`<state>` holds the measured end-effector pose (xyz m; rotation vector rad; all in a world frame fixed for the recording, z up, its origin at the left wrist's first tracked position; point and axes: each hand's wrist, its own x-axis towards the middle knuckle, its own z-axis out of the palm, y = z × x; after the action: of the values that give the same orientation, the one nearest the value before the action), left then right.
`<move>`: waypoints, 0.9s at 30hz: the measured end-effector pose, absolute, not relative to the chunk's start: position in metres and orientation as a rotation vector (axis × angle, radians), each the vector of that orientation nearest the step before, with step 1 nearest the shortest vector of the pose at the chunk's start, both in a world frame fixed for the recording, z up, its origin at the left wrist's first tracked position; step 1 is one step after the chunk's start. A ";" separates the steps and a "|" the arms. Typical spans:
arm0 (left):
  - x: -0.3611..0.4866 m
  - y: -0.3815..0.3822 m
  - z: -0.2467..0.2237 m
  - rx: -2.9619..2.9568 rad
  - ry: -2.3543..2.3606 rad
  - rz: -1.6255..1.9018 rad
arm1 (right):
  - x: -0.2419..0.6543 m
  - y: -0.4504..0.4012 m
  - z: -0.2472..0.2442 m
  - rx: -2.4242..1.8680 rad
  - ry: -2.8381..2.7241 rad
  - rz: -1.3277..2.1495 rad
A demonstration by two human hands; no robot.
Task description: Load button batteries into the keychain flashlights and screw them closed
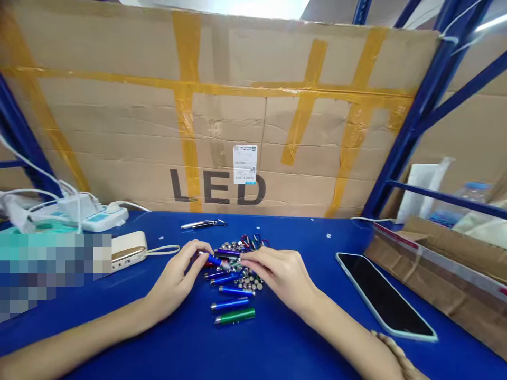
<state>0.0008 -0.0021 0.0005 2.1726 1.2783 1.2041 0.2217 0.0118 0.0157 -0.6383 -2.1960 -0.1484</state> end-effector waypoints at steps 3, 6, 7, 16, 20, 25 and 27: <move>0.002 -0.006 0.002 2.126 1.262 1.240 | 0.218 0.008 0.013 -0.656 -2.181 -0.086; 0.001 -0.006 0.003 2.035 1.286 1.310 | 0.215 0.005 0.012 -0.742 -2.213 -0.078; 0.000 -0.006 0.003 2.002 1.293 1.324 | 0.214 0.004 0.012 -0.775 -2.227 -0.084; 0.001 -0.012 -0.004 1.893 1.014 1.326 | 0.217 0.007 0.003 -0.845 -2.318 -0.032; 0.003 -0.018 -0.005 1.890 0.905 1.382 | 0.218 0.005 0.001 -0.751 -2.385 0.120; 0.003 -0.020 -0.004 1.901 0.938 1.380 | 0.219 0.003 0.003 -0.707 -2.349 0.159; 0.004 -0.019 -0.003 1.865 0.965 1.381 | 0.219 0.003 0.002 -0.725 -2.295 0.150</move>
<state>0.0037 -0.0192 -0.0034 1.8651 0.9648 1.3809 0.2193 0.0032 0.0017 -0.7252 -2.2948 0.1503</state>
